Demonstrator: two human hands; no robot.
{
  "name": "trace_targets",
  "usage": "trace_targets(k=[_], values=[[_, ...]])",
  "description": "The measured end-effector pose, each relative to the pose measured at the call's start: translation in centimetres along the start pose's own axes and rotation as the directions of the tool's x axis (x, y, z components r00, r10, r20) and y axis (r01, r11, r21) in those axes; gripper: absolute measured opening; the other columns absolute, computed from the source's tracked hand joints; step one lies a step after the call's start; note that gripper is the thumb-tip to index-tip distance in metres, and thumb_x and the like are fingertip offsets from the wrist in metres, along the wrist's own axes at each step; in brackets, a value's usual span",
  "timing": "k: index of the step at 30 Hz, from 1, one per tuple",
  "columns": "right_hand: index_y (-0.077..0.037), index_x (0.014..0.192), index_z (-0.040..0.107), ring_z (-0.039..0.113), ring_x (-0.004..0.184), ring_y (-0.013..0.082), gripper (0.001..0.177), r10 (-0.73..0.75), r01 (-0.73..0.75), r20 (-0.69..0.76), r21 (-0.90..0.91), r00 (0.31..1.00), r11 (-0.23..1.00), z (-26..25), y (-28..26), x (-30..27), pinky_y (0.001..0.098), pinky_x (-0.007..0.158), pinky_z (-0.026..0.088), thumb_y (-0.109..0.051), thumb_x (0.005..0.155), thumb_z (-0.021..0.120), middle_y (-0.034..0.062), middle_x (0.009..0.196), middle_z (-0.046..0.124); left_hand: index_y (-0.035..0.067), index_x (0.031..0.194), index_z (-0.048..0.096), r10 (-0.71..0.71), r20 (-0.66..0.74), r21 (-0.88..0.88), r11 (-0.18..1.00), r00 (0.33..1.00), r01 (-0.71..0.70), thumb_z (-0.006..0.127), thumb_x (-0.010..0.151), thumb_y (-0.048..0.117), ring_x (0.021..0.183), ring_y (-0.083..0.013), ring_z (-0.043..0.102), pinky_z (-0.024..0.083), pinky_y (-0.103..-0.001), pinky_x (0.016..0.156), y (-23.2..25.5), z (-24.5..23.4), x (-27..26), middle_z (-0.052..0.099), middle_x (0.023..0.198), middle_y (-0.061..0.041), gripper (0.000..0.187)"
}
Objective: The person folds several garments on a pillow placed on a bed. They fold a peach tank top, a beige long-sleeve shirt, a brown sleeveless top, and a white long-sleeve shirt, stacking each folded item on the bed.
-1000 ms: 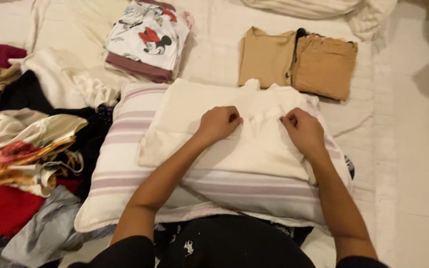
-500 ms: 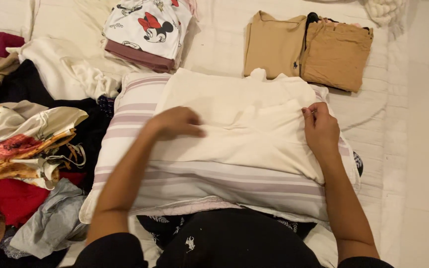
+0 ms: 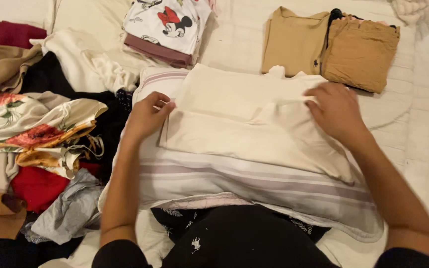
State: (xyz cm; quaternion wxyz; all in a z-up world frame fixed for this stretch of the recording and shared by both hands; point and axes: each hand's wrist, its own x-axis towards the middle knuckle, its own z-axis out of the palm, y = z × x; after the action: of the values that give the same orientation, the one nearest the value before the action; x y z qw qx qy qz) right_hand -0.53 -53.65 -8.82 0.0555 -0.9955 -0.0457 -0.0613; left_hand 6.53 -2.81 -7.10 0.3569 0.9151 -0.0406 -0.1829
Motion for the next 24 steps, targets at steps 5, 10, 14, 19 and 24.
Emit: trace_targets(k=[5, 10, 14, 19, 24], values=[[-0.016, 0.129, 0.069, 0.056, 0.129, 0.0434, 0.035, -0.488, 0.434, 0.128, 0.305, 0.864, 0.848, -1.6, -6.5, 4.9, 0.0624, 0.097, 0.048, -0.029, 0.098, 0.063, 0.0141, 0.137, 0.064, 0.007, 0.091, 0.074, 0.018, -0.266, 0.361, 0.929, 0.964, 0.082, 0.072, 0.091, 0.057, 0.087, -0.0434, 0.073, 0.057, -0.056, 0.070, 2.2, 3.5, -2.7, 0.070, 0.091, -0.018, 0.050], [-0.013, 0.103, 0.073, 0.064, 0.122, 0.0434, 0.018, -0.593, 0.466, 0.062, 0.554, 0.803, 0.690, 2.1, -6.1, 6.3, 0.0564, 0.098, 0.050, -0.029, 0.096, 0.067, 0.0164, 0.124, 0.072, 0.020, 0.102, 0.070, 0.336, -0.515, 0.539, 0.842, 0.788, -0.007, 0.069, 0.095, 0.037, 0.091, -0.0271, 0.068, 0.057, -0.042, 0.068, 0.3, 6.4, -3.5, 0.063, 0.099, 0.000, 0.018], [-0.006, 0.113, 0.072, 0.070, 0.107, 0.0352, 0.021, -0.357, 0.147, 0.097, 0.787, 0.929, 0.599, 0.1, -5.0, 4.2, 0.0504, 0.096, 0.051, -0.020, 0.099, 0.066, 0.0191, 0.106, 0.075, 0.015, 0.105, 0.066, 0.410, -0.701, 0.363, 0.909, 0.584, -0.203, 0.064, 0.104, 0.021, 0.078, -0.0223, 0.066, 0.054, -0.038, 0.069, 2.3, 6.2, -5.5, 0.060, 0.086, 0.001, 0.007], [-0.015, 0.111, 0.071, 0.058, 0.074, 0.0163, 0.014, -0.170, 0.076, 0.040, 0.777, 0.985, 0.625, 3.0, -2.5, 2.6, 0.0313, 0.076, 0.046, -0.026, 0.102, 0.068, 0.0020, 0.071, 0.064, 0.013, 0.116, 0.066, 0.134, -0.705, -0.145, 0.934, 0.697, -0.327, 0.053, 0.110, 0.024, 0.075, -0.0329, 0.072, 0.057, -0.042, 0.070, 2.0, 7.8, -4.8, 0.071, 0.078, -0.011, 0.017], [-0.019, 0.109, 0.072, 0.054, 0.051, 0.0160, 0.008, -0.082, 0.158, -0.146, 0.647, 0.986, 0.746, 4.2, -3.3, 3.0, 0.0254, 0.058, 0.043, -0.025, 0.104, 0.075, -0.0020, 0.052, 0.055, 0.014, 0.125, 0.063, 0.111, -0.676, -0.151, 0.947, 0.728, -0.284, 0.057, 0.108, 0.021, 0.067, -0.0315, 0.070, 0.055, -0.044, 0.065, 2.3, 7.4, -3.8, 0.068, 0.070, -0.012, 0.019]])
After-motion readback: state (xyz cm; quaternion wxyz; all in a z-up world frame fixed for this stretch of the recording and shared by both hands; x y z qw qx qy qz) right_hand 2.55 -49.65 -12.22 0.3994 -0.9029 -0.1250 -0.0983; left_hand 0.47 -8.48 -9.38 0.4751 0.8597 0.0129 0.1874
